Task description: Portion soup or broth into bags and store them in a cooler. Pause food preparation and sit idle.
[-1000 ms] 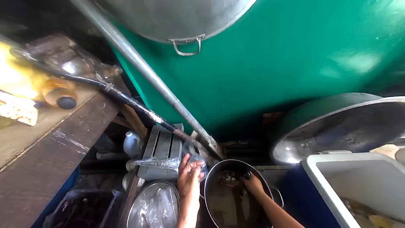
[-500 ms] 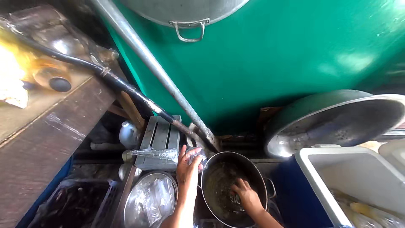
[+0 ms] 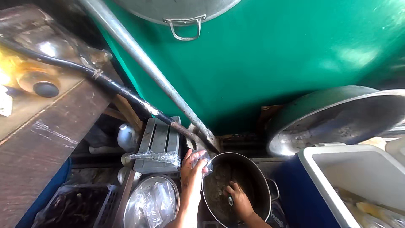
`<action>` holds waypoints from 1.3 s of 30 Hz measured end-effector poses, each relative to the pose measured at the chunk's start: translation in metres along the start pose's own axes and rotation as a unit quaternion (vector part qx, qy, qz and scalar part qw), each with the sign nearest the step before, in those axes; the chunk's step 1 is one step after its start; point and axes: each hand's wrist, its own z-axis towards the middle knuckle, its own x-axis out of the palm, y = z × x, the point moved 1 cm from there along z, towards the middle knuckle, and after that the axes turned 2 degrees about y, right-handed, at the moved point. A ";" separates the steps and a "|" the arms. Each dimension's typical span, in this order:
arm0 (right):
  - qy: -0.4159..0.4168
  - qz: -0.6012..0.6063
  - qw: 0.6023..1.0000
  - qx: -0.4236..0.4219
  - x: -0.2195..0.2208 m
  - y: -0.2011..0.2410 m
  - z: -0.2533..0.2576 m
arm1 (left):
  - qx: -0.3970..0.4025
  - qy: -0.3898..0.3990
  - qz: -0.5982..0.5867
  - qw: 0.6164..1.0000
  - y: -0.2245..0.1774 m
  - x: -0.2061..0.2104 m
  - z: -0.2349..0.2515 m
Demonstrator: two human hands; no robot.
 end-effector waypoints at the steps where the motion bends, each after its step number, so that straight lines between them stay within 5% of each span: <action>1: -0.021 0.004 1.000 -0.006 -0.002 0.000 -0.001 | -0.002 -0.001 0.001 1.000 -0.001 0.000 0.000; 7: 0.133 -0.089 0.987 0.009 0.001 0.002 -0.004 | 0.005 -0.002 -0.008 1.000 0.003 -0.001 0.000; 17: 0.093 -0.074 0.991 0.060 0.002 0.013 -0.007 | -0.008 -0.004 0.002 1.000 0.002 -0.001 0.001; 21: -0.031 0.011 0.997 0.067 0.009 -0.003 -0.011 | -0.003 0.003 -0.010 1.000 0.003 0.001 0.001; 25: -0.219 0.162 0.953 0.134 -0.011 -0.007 -0.007 | 0.004 0.011 -0.044 0.999 0.006 0.003 0.002; 29: -0.252 0.203 0.928 0.185 -0.024 -0.022 -0.003 | -0.019 0.013 -0.060 0.998 0.002 0.007 -0.001; 35: -0.177 0.161 0.962 0.132 -0.014 -0.009 -0.006 | -0.029 0.014 -0.064 0.997 0.003 0.004 0.000; 39: -0.231 0.220 0.929 0.186 -0.019 -0.013 -0.004 | -0.037 0.014 -0.060 0.997 0.002 0.003 0.000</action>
